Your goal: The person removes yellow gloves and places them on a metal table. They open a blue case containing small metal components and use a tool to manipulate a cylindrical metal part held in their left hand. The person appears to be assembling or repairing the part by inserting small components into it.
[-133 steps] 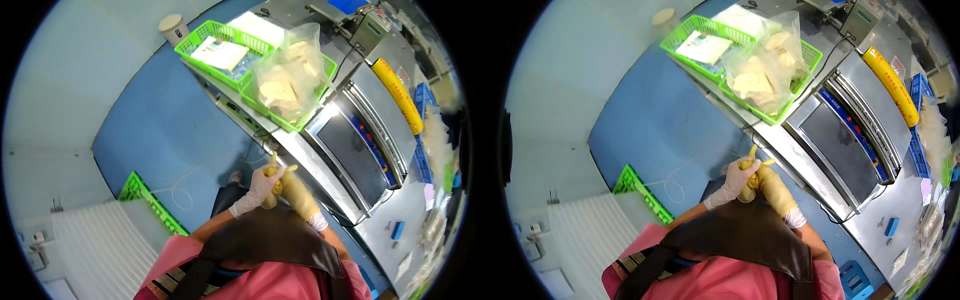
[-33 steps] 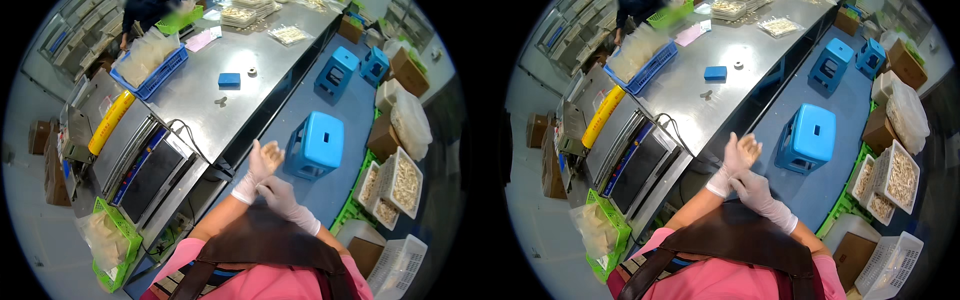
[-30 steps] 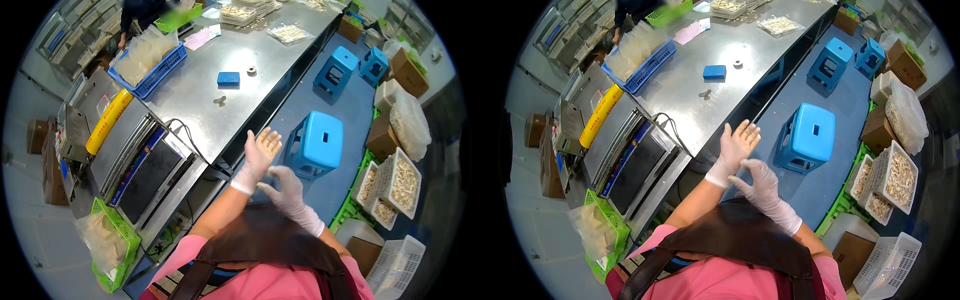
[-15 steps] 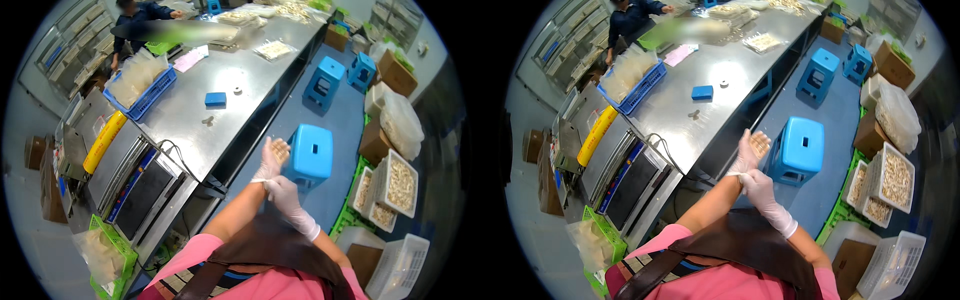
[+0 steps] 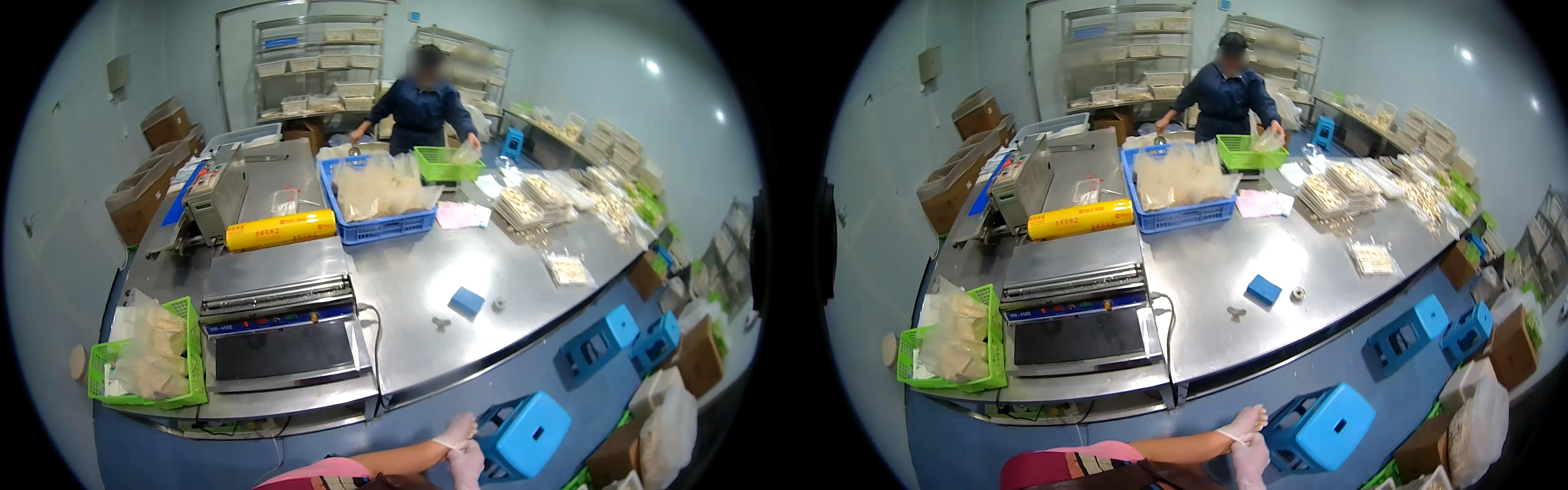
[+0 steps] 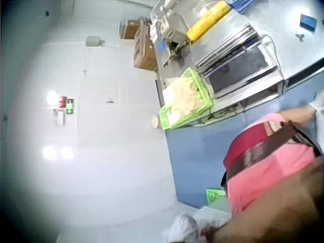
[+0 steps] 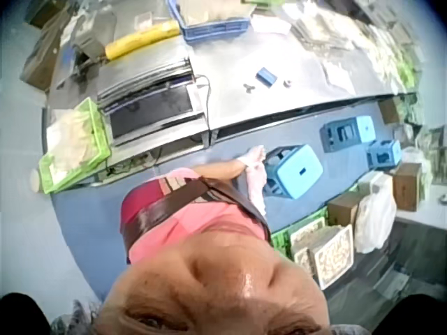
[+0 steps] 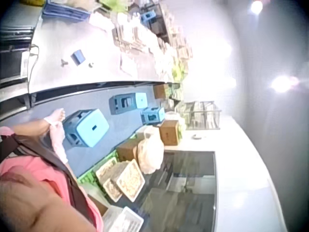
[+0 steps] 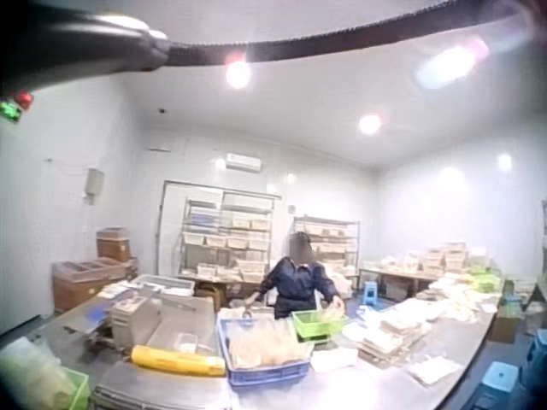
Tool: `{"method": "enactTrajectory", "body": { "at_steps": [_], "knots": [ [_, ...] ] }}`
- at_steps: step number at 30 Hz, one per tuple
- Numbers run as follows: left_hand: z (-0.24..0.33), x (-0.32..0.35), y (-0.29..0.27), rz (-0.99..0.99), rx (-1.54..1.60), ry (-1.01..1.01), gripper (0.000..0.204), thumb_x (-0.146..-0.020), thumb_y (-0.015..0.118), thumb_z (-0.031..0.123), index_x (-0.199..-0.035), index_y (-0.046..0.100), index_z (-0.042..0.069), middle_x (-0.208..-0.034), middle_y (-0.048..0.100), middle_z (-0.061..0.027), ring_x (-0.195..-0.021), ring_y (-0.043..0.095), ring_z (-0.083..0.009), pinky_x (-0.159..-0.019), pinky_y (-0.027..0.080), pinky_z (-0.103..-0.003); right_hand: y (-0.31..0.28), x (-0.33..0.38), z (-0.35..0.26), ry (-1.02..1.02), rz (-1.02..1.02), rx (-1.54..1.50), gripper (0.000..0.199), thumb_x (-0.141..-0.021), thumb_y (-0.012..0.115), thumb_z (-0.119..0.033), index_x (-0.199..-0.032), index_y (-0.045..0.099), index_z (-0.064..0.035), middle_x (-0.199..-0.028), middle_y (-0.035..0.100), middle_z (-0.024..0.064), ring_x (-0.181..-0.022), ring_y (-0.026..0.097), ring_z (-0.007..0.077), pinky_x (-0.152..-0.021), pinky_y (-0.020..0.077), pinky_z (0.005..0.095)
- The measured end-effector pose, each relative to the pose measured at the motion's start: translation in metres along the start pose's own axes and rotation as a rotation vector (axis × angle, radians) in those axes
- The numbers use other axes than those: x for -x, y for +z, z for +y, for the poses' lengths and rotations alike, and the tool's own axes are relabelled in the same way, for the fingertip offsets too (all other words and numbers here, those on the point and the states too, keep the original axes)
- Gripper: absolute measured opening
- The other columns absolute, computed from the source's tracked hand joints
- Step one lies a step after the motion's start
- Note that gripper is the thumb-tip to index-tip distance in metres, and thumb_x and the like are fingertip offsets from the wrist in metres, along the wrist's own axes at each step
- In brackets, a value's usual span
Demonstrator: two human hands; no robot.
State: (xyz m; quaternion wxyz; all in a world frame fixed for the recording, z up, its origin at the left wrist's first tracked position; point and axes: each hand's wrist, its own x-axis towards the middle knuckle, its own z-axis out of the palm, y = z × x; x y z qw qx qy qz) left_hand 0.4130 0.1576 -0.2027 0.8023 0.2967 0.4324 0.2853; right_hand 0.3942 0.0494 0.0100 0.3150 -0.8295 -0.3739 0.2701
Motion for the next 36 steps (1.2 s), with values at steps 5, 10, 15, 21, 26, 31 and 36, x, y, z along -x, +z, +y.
{"method": "enactTrajectory", "body": {
  "at_steps": [5,10,15,21,26,31,36],
  "knots": [
    [-0.021,-0.037,-0.032,0.122,-0.184,0.162,0.026,-0.081,0.058,0.035,-0.083,0.064,0.011,-0.079,0.064,-0.008,-0.076,0.062,-0.0255,-0.063,0.05,-0.035,0.026,-0.024,-0.006,-0.166,-0.014,0.25,0.03,-0.079,0.062,-0.035,-0.094,0.061,-0.0091,-0.078,0.068,0.0127,-0.072,0.067,0.03,-0.068,0.0507,0.0444],
    [0.043,0.038,-0.034,-0.109,-1.435,0.412,0.022,-0.072,0.062,0.035,-0.073,0.063,0.013,-0.081,0.065,-0.0061,-0.091,0.059,-0.0254,-0.081,0.047,-0.037,0.045,-0.024,0.019,-0.04,0.09,0.371,0.012,-0.072,0.061,-0.021,-0.077,0.061,-0.0101,-0.072,0.066,0.0144,-0.071,0.065,0.0339,-0.067,0.0505,0.0431],
    [0.018,0.044,-0.01,-0.397,-1.694,0.618,0.022,-0.077,0.059,0.033,-0.079,0.066,0.012,-0.096,0.067,-0.0048,-0.099,0.059,-0.0264,-0.087,0.047,-0.037,0.031,-0.048,0.025,0.077,0.197,0.278,0.014,-0.076,0.057,-0.02,-0.071,0.062,-0.0073,-0.073,0.065,0.0166,-0.075,0.063,0.0373,-0.068,0.0488,0.0459],
    [0.052,0.077,0.045,-0.207,-0.812,-0.075,0.029,-0.088,0.055,0.026,-0.107,0.066,0.007,-0.109,0.067,-0.0104,-0.106,0.058,-0.0226,-0.089,0.045,-0.035,0.011,-0.067,0.07,0.189,0.301,0.358,0.016,-0.078,0.054,-0.018,-0.078,0.067,-0.0096,-0.082,0.067,0.0185,-0.08,0.064,0.0363,-0.07,0.0499,0.0452],
    [0.059,0.145,0.102,-0.428,-0.477,-0.055,0.032,-0.092,0.055,0.029,-0.116,0.06,0.009,-0.113,0.063,-0.003,-0.102,0.054,-0.0144,-0.088,0.044,-0.035,-0.024,-0.091,0.161,0.087,0.127,0.826,0.02,-0.081,0.056,-0.024,-0.08,0.069,-0.0089,-0.089,0.068,0.0144,-0.088,0.066,0.0279,-0.075,0.0537,0.0369],
    [0.086,0.226,0.112,-0.855,-0.43,-0.274,0.037,-0.097,0.049,0.019,-0.127,0.051,-0.001,-0.114,0.059,-0.005,-0.099,0.056,-0.0126,-0.087,0.044,-0.026,-0.151,-0.043,0.194,0.621,0.697,-0.046,0.03,-0.077,0.056,-0.025,-0.085,0.069,0.0007,-0.089,0.066,0.0259,-0.089,0.064,0.041,-0.077,0.0512,0.0452],
    [0.146,0.239,0.091,-0.687,-0.525,-0.551,0.029,-0.092,0.057,0.017,-0.113,0.06,-0.002,-0.103,0.066,-0.0116,-0.083,0.067,-0.0186,-0.076,0.053,-0.028,-0.256,0.035,0.278,0.83,0.981,-0.114,0.037,-0.073,0.059,-0.027,-0.099,0.069,-0.0022,-0.099,0.068,0.0208,-0.095,0.065,0.0344,-0.083,0.0496,0.0404]
  ]
}}
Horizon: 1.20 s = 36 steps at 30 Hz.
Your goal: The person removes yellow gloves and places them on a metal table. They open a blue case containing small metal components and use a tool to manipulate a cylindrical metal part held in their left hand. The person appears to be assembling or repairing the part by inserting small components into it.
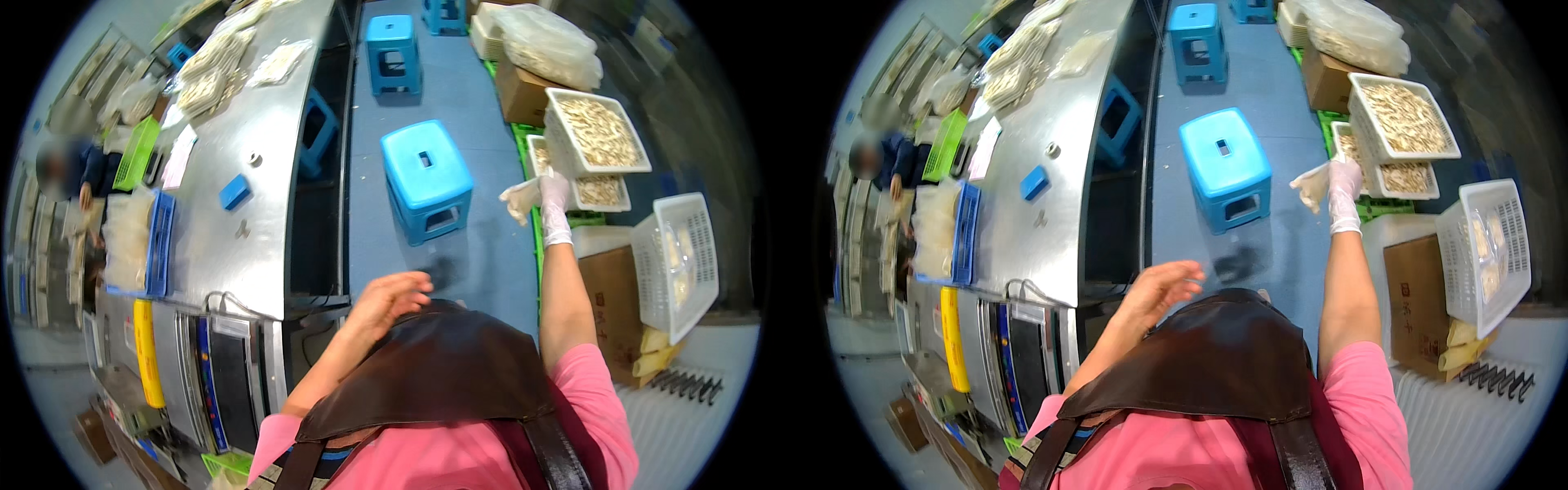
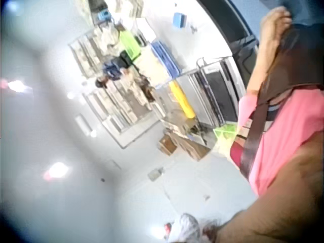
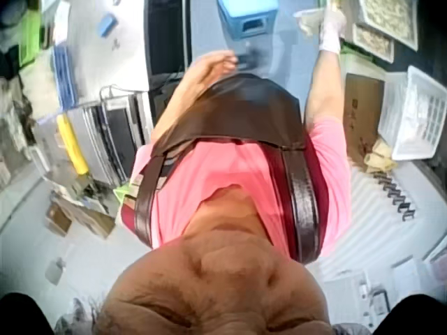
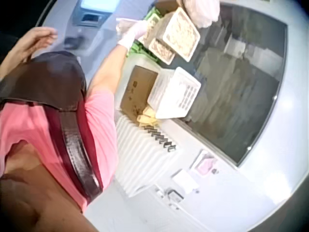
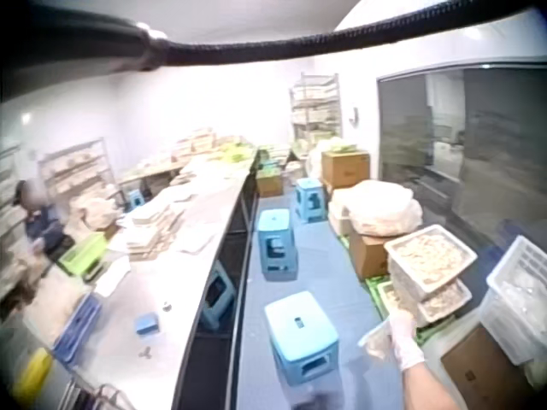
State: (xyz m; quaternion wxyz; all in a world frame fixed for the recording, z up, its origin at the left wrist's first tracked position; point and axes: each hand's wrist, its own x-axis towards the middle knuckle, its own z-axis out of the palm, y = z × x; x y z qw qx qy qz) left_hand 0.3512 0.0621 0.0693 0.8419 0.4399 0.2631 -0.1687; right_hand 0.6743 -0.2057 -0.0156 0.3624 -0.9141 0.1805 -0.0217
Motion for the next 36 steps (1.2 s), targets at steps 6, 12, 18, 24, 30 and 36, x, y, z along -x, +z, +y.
{"method": "enactTrajectory", "body": {
  "at_steps": [6,12,18,24,30,36],
  "knots": [
    [0.034,-0.083,0.052,0.179,-0.957,0.783,0.087,-0.077,0.074,0.035,-0.144,0.028,0.004,-0.145,0.031,-0.0233,-0.139,0.025,-0.0348,-0.111,0.026,-0.045,-0.027,0.082,-0.026,-0.103,-0.569,-0.364,0.031,-0.073,0.065,-0.028,-0.091,0.066,-0.0032,-0.084,0.065,0.0096,-0.075,0.059,0.0188,-0.064,0.0454,0.0298],
    [-0.001,-0.156,0.058,-0.086,-0.629,0.562,0.065,-0.079,0.067,0.009,-0.138,0.04,0.006,-0.131,0.044,-0.0181,-0.113,0.053,-0.0288,-0.096,0.043,-0.037,-0.073,0.116,-0.07,-0.143,-1.171,-0.39,0.031,-0.083,0.064,-0.03,-0.102,0.065,-0.0058,-0.09,0.065,0.0019,-0.074,0.059,0.0096,-0.062,0.0461,0.0217],
    [-0.01,-0.101,0.116,0.176,-1.205,0.891,0.054,-0.071,0.076,0.027,-0.121,0.058,0.014,-0.111,0.052,-0.0124,-0.097,0.06,-0.0289,-0.08,0.051,-0.037,-0.019,0.059,-0.026,0.397,-0.63,-0.978,0.02,-0.087,0.057,-0.026,-0.09,0.062,-0.0065,-0.078,0.066,0.0031,-0.065,0.064,0.0123,-0.053,0.0505,0.0234],
    [-0.043,-0.119,0.142,-0.027,-1.151,1.166,0.019,-0.082,0.067,0.02,-0.092,0.056,0.008,-0.085,0.056,-0.0072,-0.072,0.062,-0.0262,-0.061,0.05,-0.037,0.006,0.075,-0.017,0.557,-0.71,-1.06,0.017,-0.088,0.049,-0.018,-0.084,0.059,-0.0049,-0.07,0.063,0.0047,-0.056,0.061,0.0157,-0.044,0.0464,0.0246],
    [-0.059,-0.155,0.135,0.166,-1.42,1.135,0.019,-0.08,0.064,0.019,-0.086,0.051,0.006,-0.082,0.058,-0.0125,-0.07,0.062,-0.0338,-0.056,0.05,-0.043,0.042,0.056,0.019,0.599,-0.497,-1.015,0.016,-0.085,0.051,-0.012,-0.074,0.057,-0.0018,-0.065,0.059,0.0102,-0.054,0.06,0.0233,-0.042,0.0394,0.0372],
    [-0.038,-0.187,0.119,0.254,-1.096,0.702,0.025,-0.069,0.067,0.01,-0.091,0.057,0.004,-0.084,0.066,-0.0191,-0.079,0.065,-0.0364,-0.068,0.05,-0.043,0.067,0.095,0.065,0.072,-0.325,-0.137,0.033,-0.085,0.055,-0.02,-0.107,0.059,0.0043,-0.105,0.062,0.0252,-0.099,0.06,0.0369,-0.08,0.0459,0.0419]
  ]
}}
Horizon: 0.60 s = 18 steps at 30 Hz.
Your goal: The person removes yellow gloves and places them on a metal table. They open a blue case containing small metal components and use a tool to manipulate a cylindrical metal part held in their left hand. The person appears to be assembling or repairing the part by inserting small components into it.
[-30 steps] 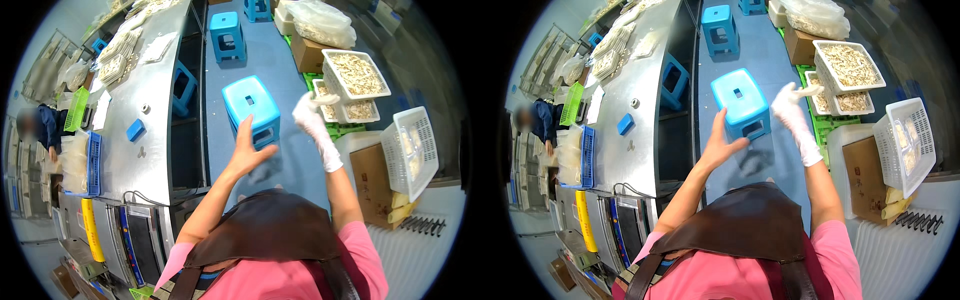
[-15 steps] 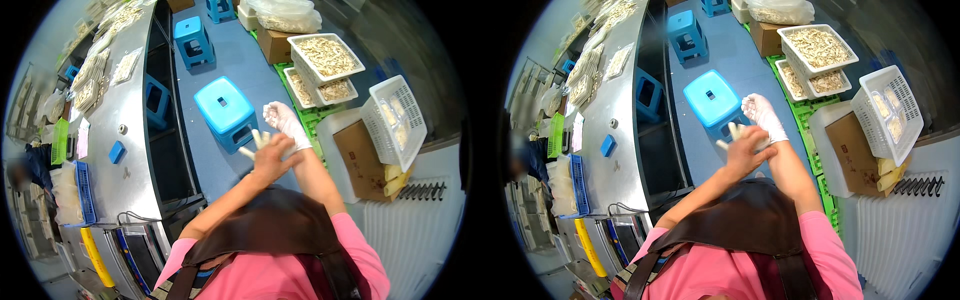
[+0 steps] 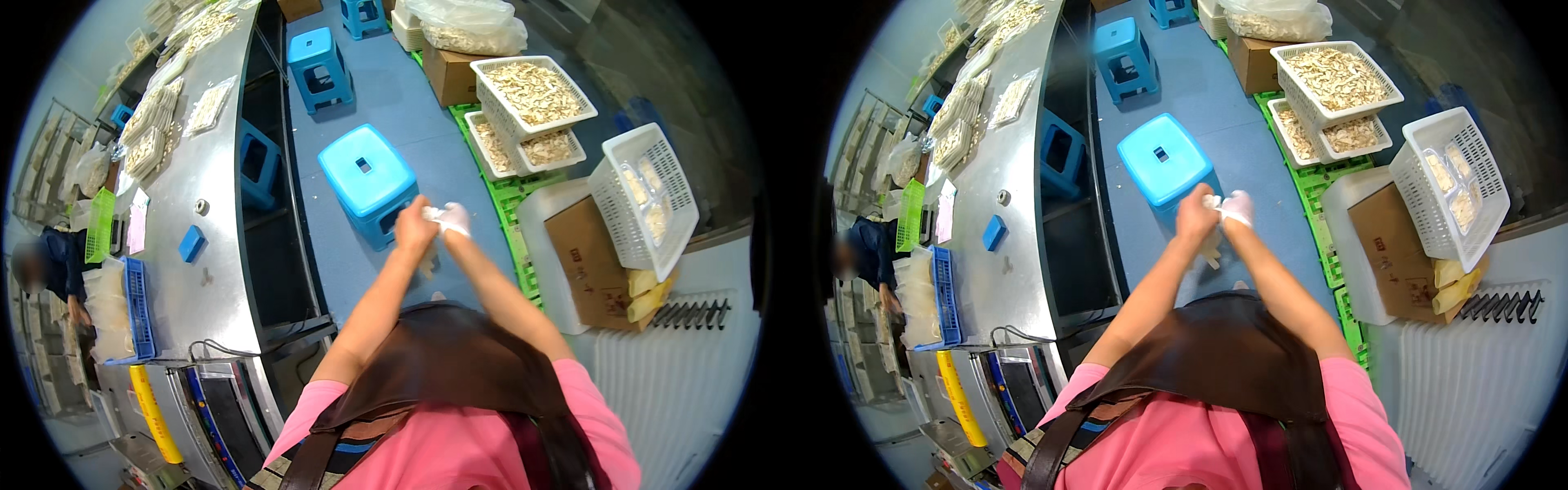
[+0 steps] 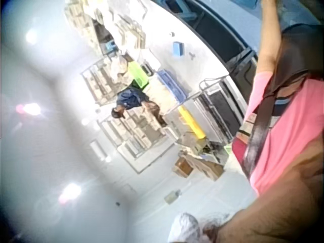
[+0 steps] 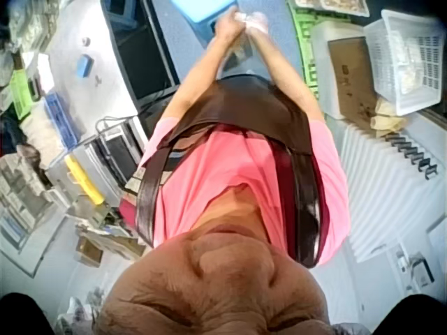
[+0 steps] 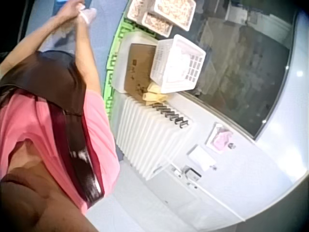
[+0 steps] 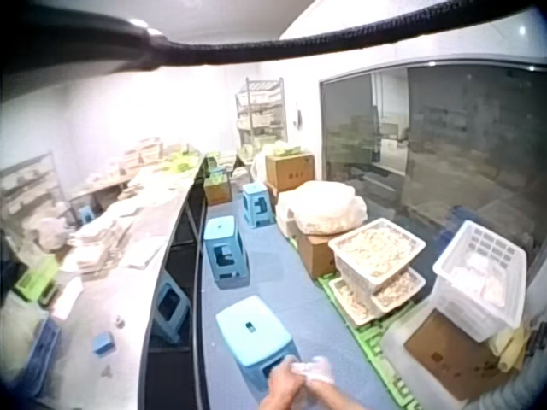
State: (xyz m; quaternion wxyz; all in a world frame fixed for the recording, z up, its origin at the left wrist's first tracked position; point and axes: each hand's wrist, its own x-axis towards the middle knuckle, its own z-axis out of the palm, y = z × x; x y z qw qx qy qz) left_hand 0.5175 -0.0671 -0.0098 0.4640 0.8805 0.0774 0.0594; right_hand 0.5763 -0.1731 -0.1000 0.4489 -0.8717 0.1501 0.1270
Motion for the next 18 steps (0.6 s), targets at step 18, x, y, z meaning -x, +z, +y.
{"method": "enactTrajectory", "body": {
  "at_steps": [18],
  "knots": [
    [-0.13,-0.037,-0.066,0.097,-0.136,0.001,0.022,-0.076,0.06,0.013,-0.094,0.063,0.0,-0.083,0.067,-0.0178,-0.077,0.065,-0.0307,-0.071,0.05,-0.037,-0.249,0.249,0.026,-0.153,-0.236,-0.073,0.065,-0.08,0.072,-0.016,-0.138,0.043,-0.0035,-0.129,0.054,0.0173,-0.121,0.049,0.0255,-0.103,0.0386,0.0394]
  ]
}}
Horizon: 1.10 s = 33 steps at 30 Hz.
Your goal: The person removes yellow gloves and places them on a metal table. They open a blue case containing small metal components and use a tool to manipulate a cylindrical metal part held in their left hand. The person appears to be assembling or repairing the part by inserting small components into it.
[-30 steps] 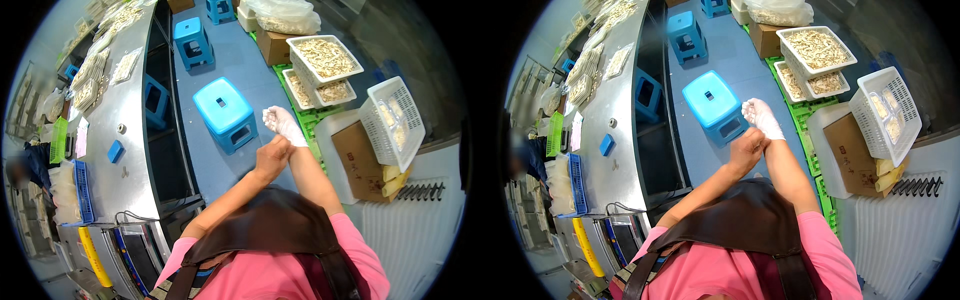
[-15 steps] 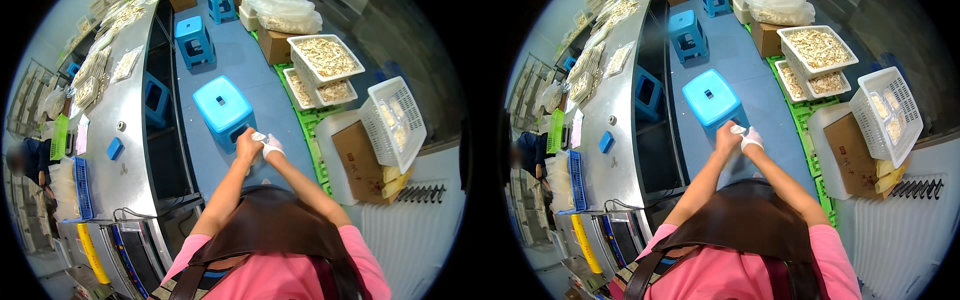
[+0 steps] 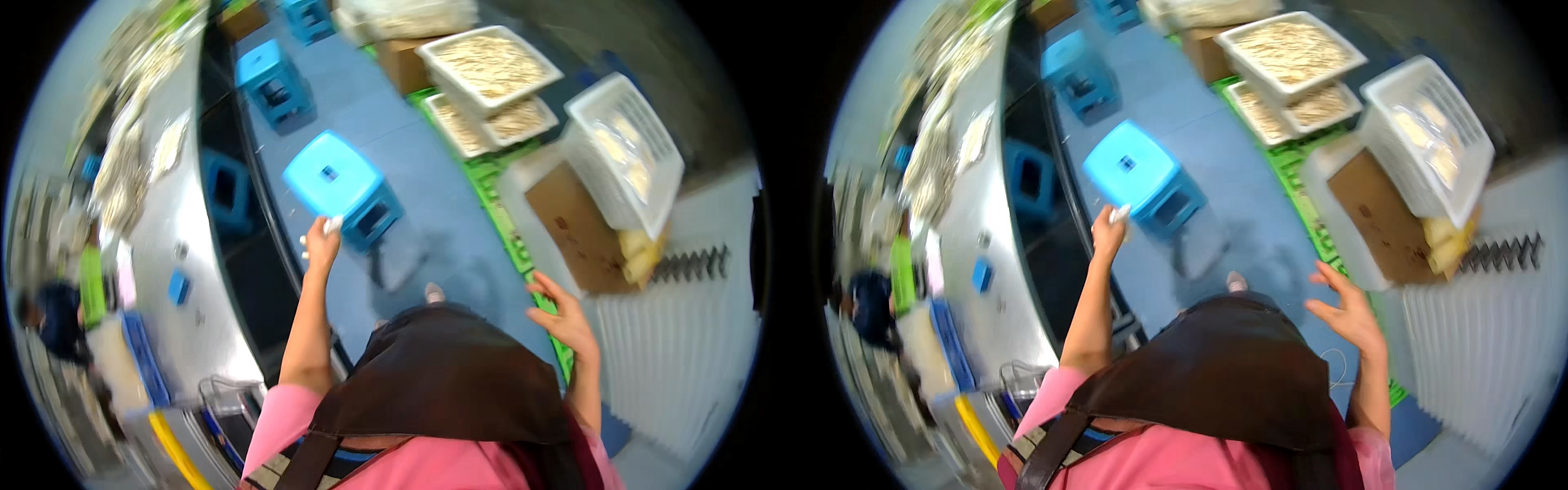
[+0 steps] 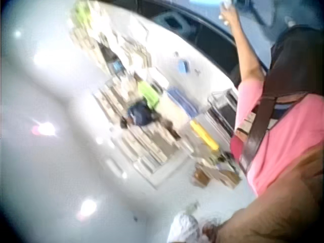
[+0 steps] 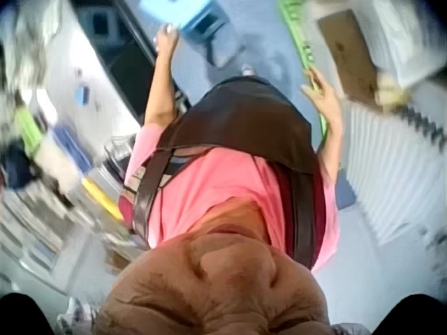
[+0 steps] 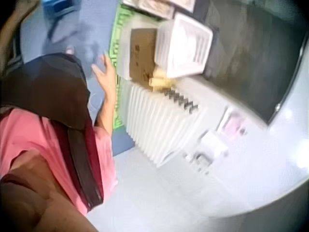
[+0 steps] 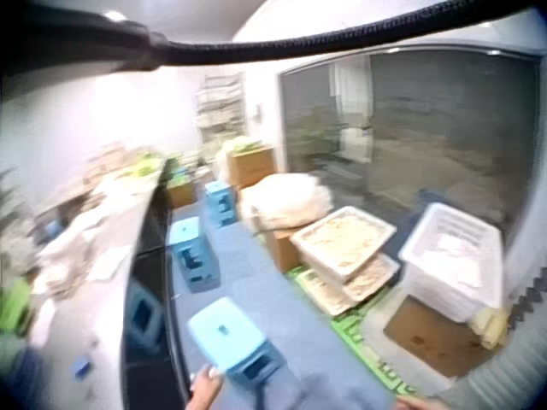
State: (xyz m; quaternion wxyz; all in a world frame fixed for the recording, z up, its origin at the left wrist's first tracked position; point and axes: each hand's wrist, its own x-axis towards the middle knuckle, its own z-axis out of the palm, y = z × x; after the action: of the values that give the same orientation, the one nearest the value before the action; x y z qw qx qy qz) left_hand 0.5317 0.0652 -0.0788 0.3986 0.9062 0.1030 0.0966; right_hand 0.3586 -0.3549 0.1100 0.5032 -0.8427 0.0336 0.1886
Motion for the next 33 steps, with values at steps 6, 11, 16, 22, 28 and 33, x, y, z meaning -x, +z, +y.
{"method": "enactTrajectory", "body": {
  "at_steps": [6,11,16,22,28,33],
  "knots": [
    [0.162,0.077,0.062,-0.863,0.797,-0.13,0.021,-0.07,0.056,-0.007,-0.085,0.059,0.008,-0.083,0.061,0.0002,-0.074,0.055,-0.0091,-0.066,0.045,-0.025,0.056,-0.053,-0.004,-0.392,0.456,0.476,0.108,-0.065,0.081,-0.035,-0.144,0.017,0.0001,-0.141,0.032,0.0249,-0.135,0.021,0.0434,-0.112,0.0103,0.0557],
    [0.267,0.115,0.093,-1.152,1.185,-0.163,0.036,-0.072,0.056,-0.011,-0.103,0.055,0.007,-0.101,0.06,-0.0046,-0.091,0.057,-0.0135,-0.081,0.046,-0.026,0.02,-0.033,0.014,-0.137,0.402,-0.167,0.073,-0.075,0.072,-0.02,-0.137,0.036,-0.0027,-0.121,0.055,0.0189,-0.116,0.05,0.0293,-0.102,0.0353,0.0438],
    [0.326,0.107,0.13,-1.07,1.108,-0.158,0.039,-0.08,0.061,0.003,-0.118,0.053,0.006,-0.113,0.057,-0.008,-0.104,0.056,-0.0192,-0.09,0.045,-0.033,-0.09,0.016,0.112,-0.05,0.669,-0.399,0.035,-0.082,0.056,0.001,-0.116,0.06,-0.0022,-0.106,0.065,0.0065,-0.096,0.06,0.015,-0.085,0.0496,0.0316],
    [0.258,0.101,0.2,-0.831,0.777,-0.606,0.023,-0.082,0.062,0.012,-0.104,0.059,0.007,-0.1,0.063,-0.0056,-0.093,0.06,-0.0171,-0.082,0.047,-0.031,-0.285,0.041,0.219,0.292,1.291,-0.118,0.033,-0.079,0.056,-0.001,-0.112,0.06,-0.0007,-0.101,0.068,0.0132,-0.092,0.065,0.024,-0.083,0.0503,0.0347],
    [0.214,0.142,0.221,-0.775,0.512,-0.784,0.024,-0.079,0.066,0.007,-0.102,0.059,0.006,-0.094,0.064,-0.0053,-0.086,0.06,-0.0165,-0.075,0.047,-0.029,-0.395,-0.06,0.328,0.642,1.124,0.464,0.066,-0.076,0.064,-0.017,-0.135,0.039,-0.0036,-0.124,0.053,0.0262,-0.114,0.052,0.0414,-0.097,0.0413,0.0427],
    [0.099,0.21,0.164,-0.378,0.303,-0.802,0.031,-0.08,0.065,0.011,-0.108,0.059,0.0,-0.09,0.063,-0.008,-0.082,0.06,-0.0181,-0.075,0.048,-0.032,-0.418,-0.064,0.308,0.636,0.978,0.606,0.077,-0.071,0.077,-0.028,-0.133,0.042,-0.0014,-0.121,0.056,0.025,-0.108,0.058,0.0374,-0.09,0.0477,0.0426]
  ]
}}
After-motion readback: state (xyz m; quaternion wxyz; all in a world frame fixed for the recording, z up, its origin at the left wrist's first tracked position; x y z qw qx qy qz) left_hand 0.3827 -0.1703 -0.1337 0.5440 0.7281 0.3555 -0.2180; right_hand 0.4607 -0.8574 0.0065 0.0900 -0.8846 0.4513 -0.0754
